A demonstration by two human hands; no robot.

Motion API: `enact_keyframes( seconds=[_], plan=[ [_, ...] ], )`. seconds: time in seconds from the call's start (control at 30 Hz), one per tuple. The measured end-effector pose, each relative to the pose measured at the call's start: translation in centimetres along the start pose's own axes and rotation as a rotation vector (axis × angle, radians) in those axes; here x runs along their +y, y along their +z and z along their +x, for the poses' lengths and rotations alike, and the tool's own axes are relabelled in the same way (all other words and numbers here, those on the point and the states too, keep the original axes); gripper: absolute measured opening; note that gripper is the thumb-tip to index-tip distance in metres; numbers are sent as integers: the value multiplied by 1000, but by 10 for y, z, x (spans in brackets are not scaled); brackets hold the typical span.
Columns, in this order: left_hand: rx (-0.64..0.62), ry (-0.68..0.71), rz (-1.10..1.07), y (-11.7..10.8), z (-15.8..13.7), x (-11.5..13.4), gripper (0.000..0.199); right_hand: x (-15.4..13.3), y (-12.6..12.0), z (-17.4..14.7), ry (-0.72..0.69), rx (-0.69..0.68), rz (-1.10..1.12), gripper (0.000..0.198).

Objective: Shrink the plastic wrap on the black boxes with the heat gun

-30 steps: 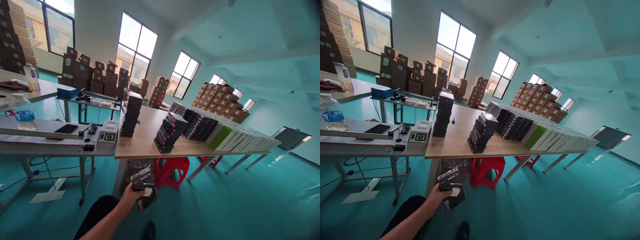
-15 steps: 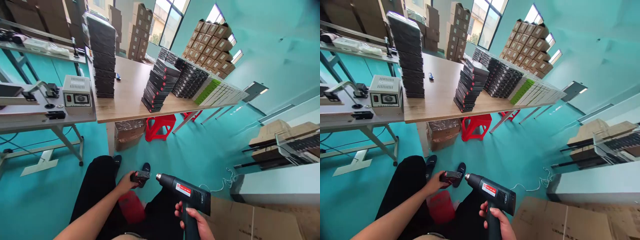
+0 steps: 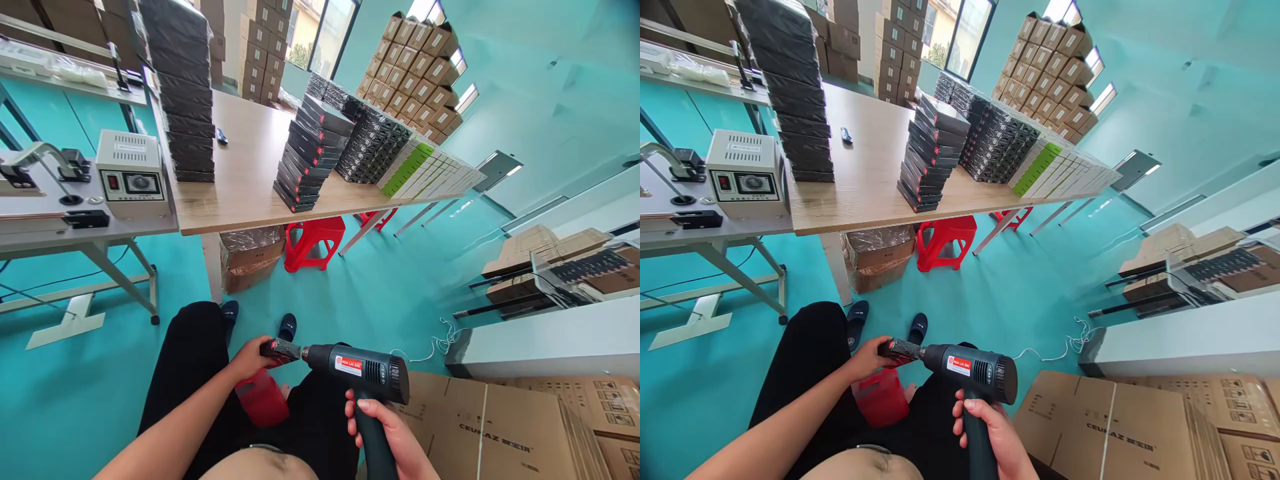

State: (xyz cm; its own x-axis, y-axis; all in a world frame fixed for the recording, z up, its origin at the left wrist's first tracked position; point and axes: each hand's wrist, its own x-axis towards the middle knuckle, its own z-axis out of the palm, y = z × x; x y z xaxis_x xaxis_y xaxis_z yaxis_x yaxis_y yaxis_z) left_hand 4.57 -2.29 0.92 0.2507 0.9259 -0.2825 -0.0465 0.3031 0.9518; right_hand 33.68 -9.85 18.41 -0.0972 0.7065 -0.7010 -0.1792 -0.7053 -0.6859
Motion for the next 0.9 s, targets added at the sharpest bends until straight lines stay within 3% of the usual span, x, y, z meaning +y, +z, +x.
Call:
enact_keyframes(
  seconds=[0.33,0.47,0.57,0.8,0.9],
  plan=[
    [63,41,334,-1,3,-8,25,2,32,11,-27,-114,-88,29],
    [91,38,370,-2,4,-13,23,4,39,17,-25,-131,-105,28],
    [101,-8,272,-4,6,-17,27,1,33,20,-26,-117,-94,29],
    [-4,-130,-196,-5,13,-25,46,-9,2,19,-19,-4,-25,28],
    [-22,-142,-256,-5,14,-25,48,-6,-2,20,3,-9,-19,28]
  ],
)
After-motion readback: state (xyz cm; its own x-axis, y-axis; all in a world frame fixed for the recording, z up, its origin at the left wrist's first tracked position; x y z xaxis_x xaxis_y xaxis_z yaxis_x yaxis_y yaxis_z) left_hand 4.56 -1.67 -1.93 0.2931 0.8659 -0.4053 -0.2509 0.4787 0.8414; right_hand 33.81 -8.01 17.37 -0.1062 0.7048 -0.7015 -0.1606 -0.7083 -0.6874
